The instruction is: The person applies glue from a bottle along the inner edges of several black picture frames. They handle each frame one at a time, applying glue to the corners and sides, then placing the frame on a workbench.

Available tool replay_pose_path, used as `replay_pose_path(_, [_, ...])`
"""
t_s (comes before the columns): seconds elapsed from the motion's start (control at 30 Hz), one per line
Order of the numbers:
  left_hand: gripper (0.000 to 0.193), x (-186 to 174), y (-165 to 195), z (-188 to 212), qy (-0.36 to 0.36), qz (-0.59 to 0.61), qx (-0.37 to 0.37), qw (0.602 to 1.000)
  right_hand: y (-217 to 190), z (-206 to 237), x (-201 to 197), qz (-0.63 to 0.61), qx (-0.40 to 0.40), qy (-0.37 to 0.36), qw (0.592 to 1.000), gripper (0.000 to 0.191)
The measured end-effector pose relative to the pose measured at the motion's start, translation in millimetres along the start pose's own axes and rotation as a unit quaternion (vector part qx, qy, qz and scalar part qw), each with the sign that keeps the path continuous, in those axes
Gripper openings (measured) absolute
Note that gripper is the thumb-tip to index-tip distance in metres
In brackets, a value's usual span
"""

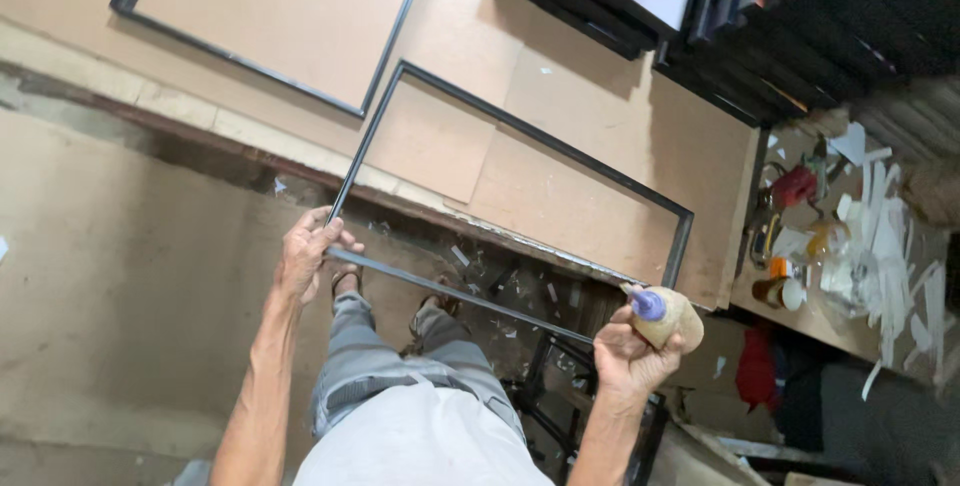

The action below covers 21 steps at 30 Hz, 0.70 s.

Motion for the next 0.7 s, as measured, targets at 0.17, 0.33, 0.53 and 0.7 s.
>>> replay_pose_path(0.17, [0.078,10.0,4.7,40.1,-0.03,0.028,0.095,0.995,49.4,-48.4,25.6,0.105,0.004,0.034,0.994,0.055])
replay_pose_path(0.33, [0.09,16.0,0.7,55.5,0.008,0.015,0.143,0.99,127.6,-83.0,59.2,0.177,0.102,-0.058,0.977,0.05])
replay_pose_path(0.53, [0.091,13.4,1.7,61.9,0.04,0.025,0.153,0.987,239.1,-100.8,75.4,0.252,0.213,-0.153,0.932,0.052])
replay_pose_path(0.7, [0.088,4.1,-1.6,69.0,0.05,0.006,0.162,0.986,301.7,-100.7,70.4,0.307,0.257,-0.158,0.903,0.048])
Point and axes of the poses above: each hand's wrist, its own z-axis away from the middle knuckle, its own x-axis out of the palm, y = z × x, the point moved 10 cm from there along -z, towards the middle knuckle, and after that the axes turned 2 degrees about -y, right-handed, at the moved point
